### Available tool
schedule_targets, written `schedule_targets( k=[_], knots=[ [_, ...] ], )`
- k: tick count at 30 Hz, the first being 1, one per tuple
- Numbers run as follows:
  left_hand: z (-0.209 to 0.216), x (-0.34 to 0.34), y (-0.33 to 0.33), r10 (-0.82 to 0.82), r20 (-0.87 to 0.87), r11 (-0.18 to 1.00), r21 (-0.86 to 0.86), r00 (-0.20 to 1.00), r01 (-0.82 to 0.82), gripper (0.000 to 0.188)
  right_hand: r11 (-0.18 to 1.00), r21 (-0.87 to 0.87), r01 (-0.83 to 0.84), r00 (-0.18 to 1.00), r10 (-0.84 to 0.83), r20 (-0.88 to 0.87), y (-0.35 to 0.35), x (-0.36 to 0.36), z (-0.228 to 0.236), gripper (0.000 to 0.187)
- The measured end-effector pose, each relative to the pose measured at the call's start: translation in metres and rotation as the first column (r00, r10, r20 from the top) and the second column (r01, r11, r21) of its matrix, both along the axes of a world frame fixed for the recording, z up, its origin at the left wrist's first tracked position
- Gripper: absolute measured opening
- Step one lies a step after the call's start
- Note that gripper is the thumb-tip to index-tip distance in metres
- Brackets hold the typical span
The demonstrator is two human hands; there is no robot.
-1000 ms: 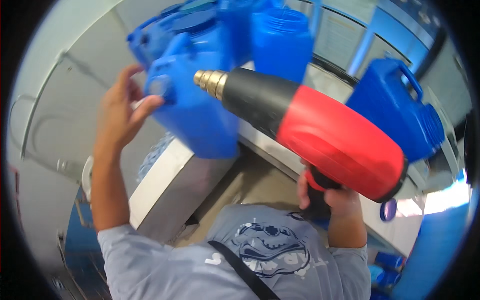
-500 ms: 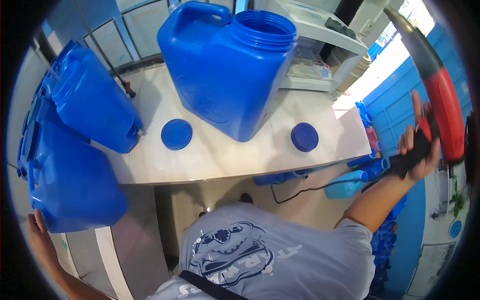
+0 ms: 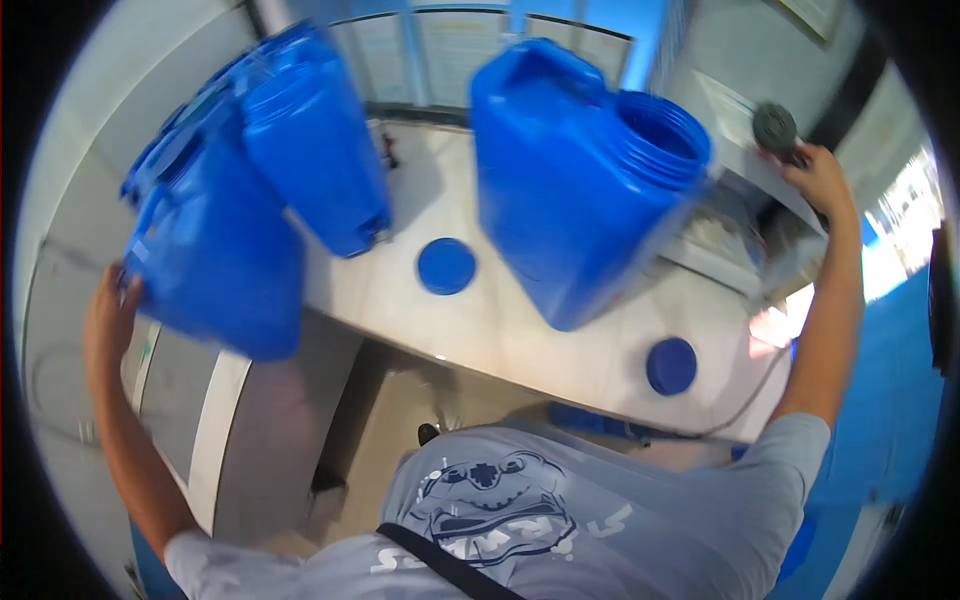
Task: The person assembles blue plastic containers by inserting white threaded adapters into the container openings and securing them with a red heat gun. They repeatedly pick up containers, insert adapters, apply heat, and place the containers on a white countertop or the floor.
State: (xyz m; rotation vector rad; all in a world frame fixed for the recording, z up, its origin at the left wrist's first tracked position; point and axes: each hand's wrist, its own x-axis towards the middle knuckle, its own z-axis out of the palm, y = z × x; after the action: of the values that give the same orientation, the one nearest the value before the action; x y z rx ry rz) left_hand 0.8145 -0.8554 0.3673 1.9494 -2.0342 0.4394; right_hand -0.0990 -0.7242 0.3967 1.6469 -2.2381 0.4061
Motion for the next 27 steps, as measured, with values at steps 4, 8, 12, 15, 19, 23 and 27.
schedule_targets(
  k=[4,8,12,15,19,23,27],
  knots=[
    [0.024,-0.035,-0.031,-0.057,-0.102,0.987,-0.156,0.993,0.040,0.078,0.996,0.027,0.082,0.991,-0.078,-0.109,-0.037,-0.035,-0.004,0.053],
    [0.036,-0.064,-0.095,0.223,-0.051,0.973,0.062,0.973,-0.220,0.079,0.941,-0.323,0.100,0.948,-0.189,-0.257,-0.045,0.001,0.007,0.055],
    [0.053,-0.061,-0.102,0.192,0.108,0.892,0.395,0.975,-0.219,0.070,0.834,-0.550,-0.056,0.977,0.158,0.141,0.017,0.079,-0.015,0.041],
    [0.054,-0.035,-0.073,-0.088,0.000,0.961,0.263,0.996,0.085,0.051,0.840,-0.532,-0.107,0.961,0.224,0.160,0.077,0.127,-0.043,0.036],
    [0.056,-0.010,-0.068,-0.410,-0.048,0.877,0.254,0.911,0.408,0.039,0.905,-0.421,-0.059,0.954,0.175,0.242,0.116,0.166,-0.071,0.033],
    [0.043,-0.005,-0.106,-0.656,0.135,0.754,0.079,0.743,0.652,0.023,0.937,-0.349,0.030,0.987,0.027,0.157,0.122,0.209,-0.090,0.029],
    [0.027,-0.014,-0.146,-0.749,-0.133,0.657,-0.030,0.649,0.753,0.016,0.944,-0.330,0.024,0.992,0.017,0.123,0.129,0.245,-0.101,0.026]
  ],
)
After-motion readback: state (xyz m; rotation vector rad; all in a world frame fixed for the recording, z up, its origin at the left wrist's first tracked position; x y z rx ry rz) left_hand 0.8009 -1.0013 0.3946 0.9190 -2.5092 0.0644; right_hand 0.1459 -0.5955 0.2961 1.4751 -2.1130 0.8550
